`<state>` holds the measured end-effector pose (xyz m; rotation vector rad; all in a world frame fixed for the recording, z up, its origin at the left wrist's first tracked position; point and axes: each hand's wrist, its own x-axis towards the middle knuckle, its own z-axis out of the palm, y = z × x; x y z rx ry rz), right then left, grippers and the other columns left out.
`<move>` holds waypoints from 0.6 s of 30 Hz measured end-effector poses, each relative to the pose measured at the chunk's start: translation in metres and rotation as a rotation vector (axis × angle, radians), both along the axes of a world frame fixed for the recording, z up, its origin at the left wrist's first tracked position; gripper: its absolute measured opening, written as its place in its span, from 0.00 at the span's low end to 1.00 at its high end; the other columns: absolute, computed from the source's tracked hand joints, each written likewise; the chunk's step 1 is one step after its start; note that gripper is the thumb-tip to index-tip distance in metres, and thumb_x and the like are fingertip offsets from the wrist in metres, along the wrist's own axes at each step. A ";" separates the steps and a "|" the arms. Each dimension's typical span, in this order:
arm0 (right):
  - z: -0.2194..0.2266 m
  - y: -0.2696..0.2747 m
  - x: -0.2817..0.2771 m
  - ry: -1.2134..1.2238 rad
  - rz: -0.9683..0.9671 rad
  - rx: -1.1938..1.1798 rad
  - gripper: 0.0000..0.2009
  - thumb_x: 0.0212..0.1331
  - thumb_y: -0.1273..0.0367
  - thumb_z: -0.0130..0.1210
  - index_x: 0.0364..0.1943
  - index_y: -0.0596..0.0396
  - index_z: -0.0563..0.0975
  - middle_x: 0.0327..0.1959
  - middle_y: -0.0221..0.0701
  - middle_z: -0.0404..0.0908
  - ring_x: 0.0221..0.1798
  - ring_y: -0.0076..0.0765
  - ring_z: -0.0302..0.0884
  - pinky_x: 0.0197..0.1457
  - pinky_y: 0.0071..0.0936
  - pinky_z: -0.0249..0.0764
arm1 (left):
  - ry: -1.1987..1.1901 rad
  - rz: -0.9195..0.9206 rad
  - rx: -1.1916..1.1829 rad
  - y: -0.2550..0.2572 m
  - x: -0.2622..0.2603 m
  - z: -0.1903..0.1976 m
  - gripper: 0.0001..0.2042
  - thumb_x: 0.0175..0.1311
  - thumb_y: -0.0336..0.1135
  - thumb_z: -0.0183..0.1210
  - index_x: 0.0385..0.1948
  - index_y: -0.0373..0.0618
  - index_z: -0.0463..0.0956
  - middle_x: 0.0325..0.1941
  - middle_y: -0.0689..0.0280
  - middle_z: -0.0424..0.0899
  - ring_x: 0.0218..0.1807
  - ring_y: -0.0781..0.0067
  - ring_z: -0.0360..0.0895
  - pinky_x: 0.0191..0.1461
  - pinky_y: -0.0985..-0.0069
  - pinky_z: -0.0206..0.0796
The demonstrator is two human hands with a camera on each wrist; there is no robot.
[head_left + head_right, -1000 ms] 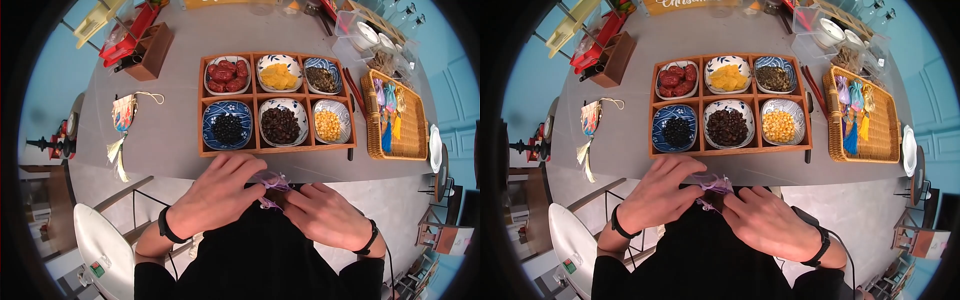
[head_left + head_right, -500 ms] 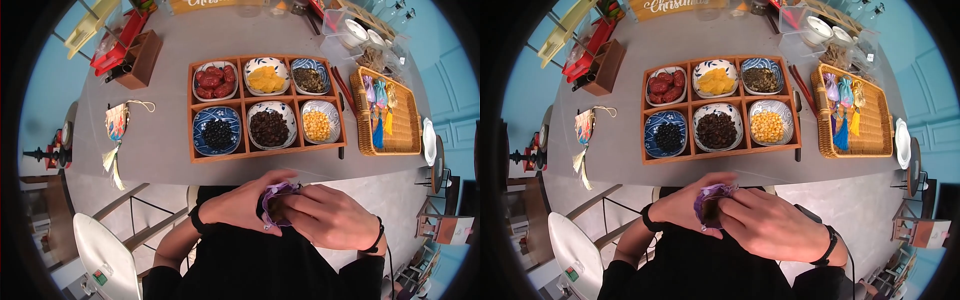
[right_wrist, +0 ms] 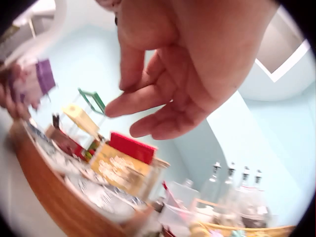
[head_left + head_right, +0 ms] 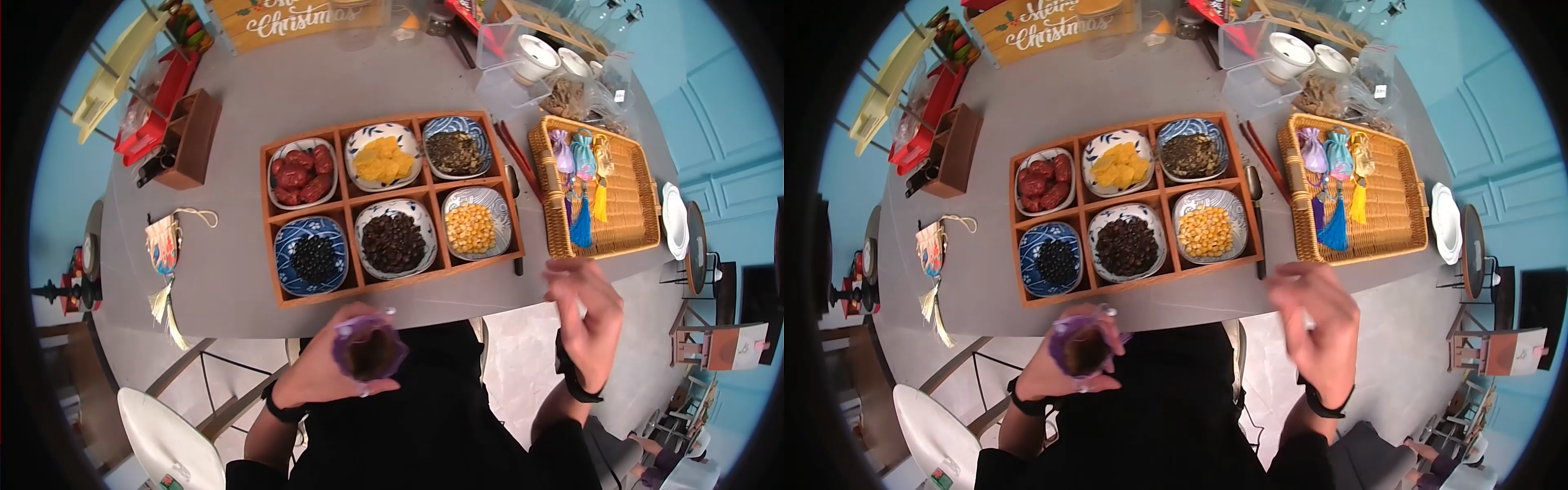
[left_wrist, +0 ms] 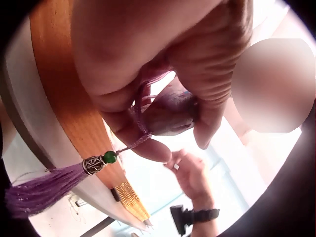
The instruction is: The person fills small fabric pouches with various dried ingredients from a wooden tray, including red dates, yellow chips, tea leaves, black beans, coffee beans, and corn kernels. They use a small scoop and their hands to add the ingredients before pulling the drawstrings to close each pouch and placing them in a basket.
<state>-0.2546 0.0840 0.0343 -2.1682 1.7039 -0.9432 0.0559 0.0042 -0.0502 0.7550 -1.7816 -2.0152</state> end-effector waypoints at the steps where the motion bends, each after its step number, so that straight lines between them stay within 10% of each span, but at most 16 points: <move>1: -0.012 0.003 -0.001 -0.111 -0.337 0.073 0.12 0.56 0.78 0.54 0.45 0.61 0.79 0.34 0.39 0.82 0.36 0.38 0.81 0.39 0.30 0.76 | 0.074 0.045 0.111 0.000 0.007 0.001 0.40 0.39 0.30 0.78 0.58 0.46 0.63 0.53 0.62 0.75 0.53 0.66 0.76 0.58 0.69 0.70; 2: -0.027 0.003 -0.003 -0.224 -0.671 0.141 0.13 0.57 0.78 0.54 0.47 0.61 0.79 0.32 0.40 0.82 0.36 0.38 0.81 0.39 0.29 0.76 | 0.148 0.092 0.219 -0.001 0.009 0.003 0.42 0.38 0.26 0.78 0.59 0.47 0.62 0.52 0.63 0.74 0.52 0.68 0.76 0.56 0.70 0.72; 5: -0.056 -0.004 0.000 -0.138 -0.717 0.273 0.16 0.58 0.75 0.57 0.52 0.60 0.75 0.36 0.42 0.81 0.33 0.40 0.80 0.38 0.33 0.76 | 0.196 0.239 0.231 -0.005 0.008 0.012 0.42 0.34 0.20 0.77 0.57 0.43 0.64 0.47 0.61 0.75 0.47 0.70 0.78 0.41 0.76 0.77; 13: -0.095 -0.015 0.002 0.241 -0.806 0.332 0.12 0.55 0.71 0.60 0.41 0.62 0.75 0.37 0.46 0.78 0.40 0.58 0.78 0.41 0.47 0.74 | 0.043 0.197 0.175 -0.009 0.010 0.013 0.38 0.37 0.18 0.74 0.55 0.42 0.64 0.47 0.61 0.74 0.47 0.70 0.78 0.43 0.75 0.78; 18: -0.096 -0.009 -0.008 -0.072 -0.930 0.244 0.08 0.63 0.72 0.54 0.40 0.64 0.73 0.29 0.41 0.80 0.28 0.43 0.79 0.35 0.35 0.75 | 0.094 0.205 0.055 -0.022 0.016 0.018 0.36 0.39 0.17 0.72 0.54 0.44 0.63 0.50 0.60 0.72 0.48 0.70 0.78 0.43 0.75 0.78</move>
